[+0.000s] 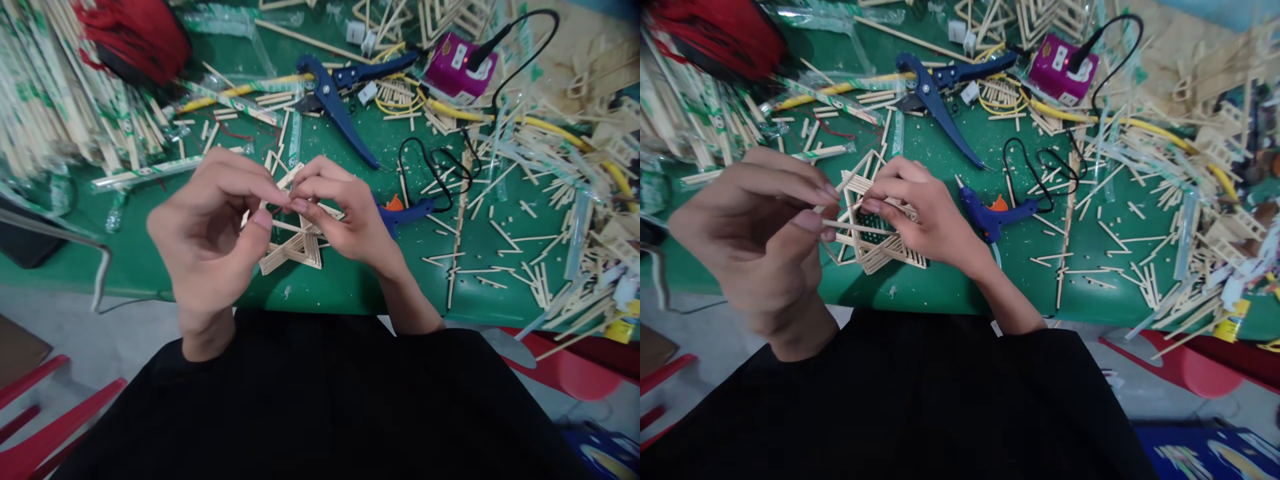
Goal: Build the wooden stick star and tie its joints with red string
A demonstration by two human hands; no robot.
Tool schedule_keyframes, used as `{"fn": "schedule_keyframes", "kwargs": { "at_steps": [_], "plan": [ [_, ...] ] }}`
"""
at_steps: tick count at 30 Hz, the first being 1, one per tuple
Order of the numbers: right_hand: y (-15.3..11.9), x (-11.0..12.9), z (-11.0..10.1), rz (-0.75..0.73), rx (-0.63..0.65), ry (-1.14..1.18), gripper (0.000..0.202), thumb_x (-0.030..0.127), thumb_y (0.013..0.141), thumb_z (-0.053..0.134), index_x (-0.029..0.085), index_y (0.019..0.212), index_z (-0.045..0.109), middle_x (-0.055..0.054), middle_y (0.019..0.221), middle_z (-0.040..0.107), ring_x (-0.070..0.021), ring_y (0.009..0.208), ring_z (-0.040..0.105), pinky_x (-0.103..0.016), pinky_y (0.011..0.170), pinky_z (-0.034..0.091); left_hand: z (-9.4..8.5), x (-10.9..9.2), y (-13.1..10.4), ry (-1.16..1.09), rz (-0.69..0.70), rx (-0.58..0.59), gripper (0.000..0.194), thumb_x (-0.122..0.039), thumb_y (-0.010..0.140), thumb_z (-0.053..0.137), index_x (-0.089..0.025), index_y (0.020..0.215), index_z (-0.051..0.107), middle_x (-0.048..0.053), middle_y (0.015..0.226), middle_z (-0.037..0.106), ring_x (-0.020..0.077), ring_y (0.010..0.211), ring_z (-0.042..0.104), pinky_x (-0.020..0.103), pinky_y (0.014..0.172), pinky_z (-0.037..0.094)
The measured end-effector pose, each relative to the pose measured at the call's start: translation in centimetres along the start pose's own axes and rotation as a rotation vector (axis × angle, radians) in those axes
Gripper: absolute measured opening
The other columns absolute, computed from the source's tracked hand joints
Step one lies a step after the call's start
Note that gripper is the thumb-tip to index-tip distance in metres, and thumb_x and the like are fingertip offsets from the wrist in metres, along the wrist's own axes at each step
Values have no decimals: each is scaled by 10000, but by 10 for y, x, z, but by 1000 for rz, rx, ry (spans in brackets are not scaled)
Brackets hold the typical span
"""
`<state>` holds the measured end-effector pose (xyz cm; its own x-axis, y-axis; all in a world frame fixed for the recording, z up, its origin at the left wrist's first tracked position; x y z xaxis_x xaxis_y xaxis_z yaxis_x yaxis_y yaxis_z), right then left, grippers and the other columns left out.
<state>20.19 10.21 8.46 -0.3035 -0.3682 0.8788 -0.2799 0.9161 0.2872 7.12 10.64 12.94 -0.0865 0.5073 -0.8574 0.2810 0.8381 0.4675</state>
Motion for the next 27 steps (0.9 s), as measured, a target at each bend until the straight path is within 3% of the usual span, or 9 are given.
{"fn": "schedule_keyframes", "kwargs": {
  "at_steps": [7, 12, 15, 21, 27],
  "plan": [
    [-3, -12, 4, 47, 99, -117, 199, 310, 1035, 536, 254, 949, 707, -43, 1037, 650, -195, 1029, 617, -405, 986, 517, -2, 3, 1, -68, 13, -38, 264, -164, 877, 714, -371, 1022, 787, 9, 831, 697, 170, 772, 604, 337, 566, 412],
    [-5, -16, 6, 11, 115, -157, 233, 351, 1043, 520, 233, 955, 700, -46, 1017, 647, -198, 998, 605, -410, 947, 491, 0, 6, 0, -112, -67, -30, 253, -157, 898, 674, -357, 1001, 790, 10, 841, 718, 162, 729, 640, 333, 539, 473],
    [-7, -18, 7, 10, 121, -174, 183, 293, 1030, 554, 211, 947, 694, -42, 1007, 639, -190, 982, 596, -398, 941, 471, 0, 7, -1, -112, -108, -21, 248, -141, 890, 690, -350, 978, 789, -1, 805, 712, 144, 693, 640, 310, 529, 501],
    [-9, -20, 7, 25, 127, -166, 145, 174, 1001, 578, 185, 935, 706, -31, 1002, 636, -170, 952, 570, -384, 962, 439, 0, 6, 0, -94, -79, -11, 261, -128, 907, 658, -342, 979, 790, -5, 778, 708, 139, 669, 632, 306, 512, 483],
    [-8, -21, 7, 39, 113, -137, 143, 189, 984, 597, 193, 881, 697, -27, 981, 638, -169, 931, 569, -379, 939, 436, 0, 6, 0, -108, -82, -12, 254, -137, 901, 666, -342, 978, 795, 8, 772, 704, 150, 668, 627, 320, 498, 463]
  ]
}}
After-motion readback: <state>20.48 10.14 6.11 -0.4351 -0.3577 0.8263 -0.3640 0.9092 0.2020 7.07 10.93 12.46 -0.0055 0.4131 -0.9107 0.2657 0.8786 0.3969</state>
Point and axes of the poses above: each hand's wrist, its own y-axis towards the middle knuckle, its own z-axis out of the palm, x = y × z, the point moved 9 cm from there along y, towards the middle knuckle
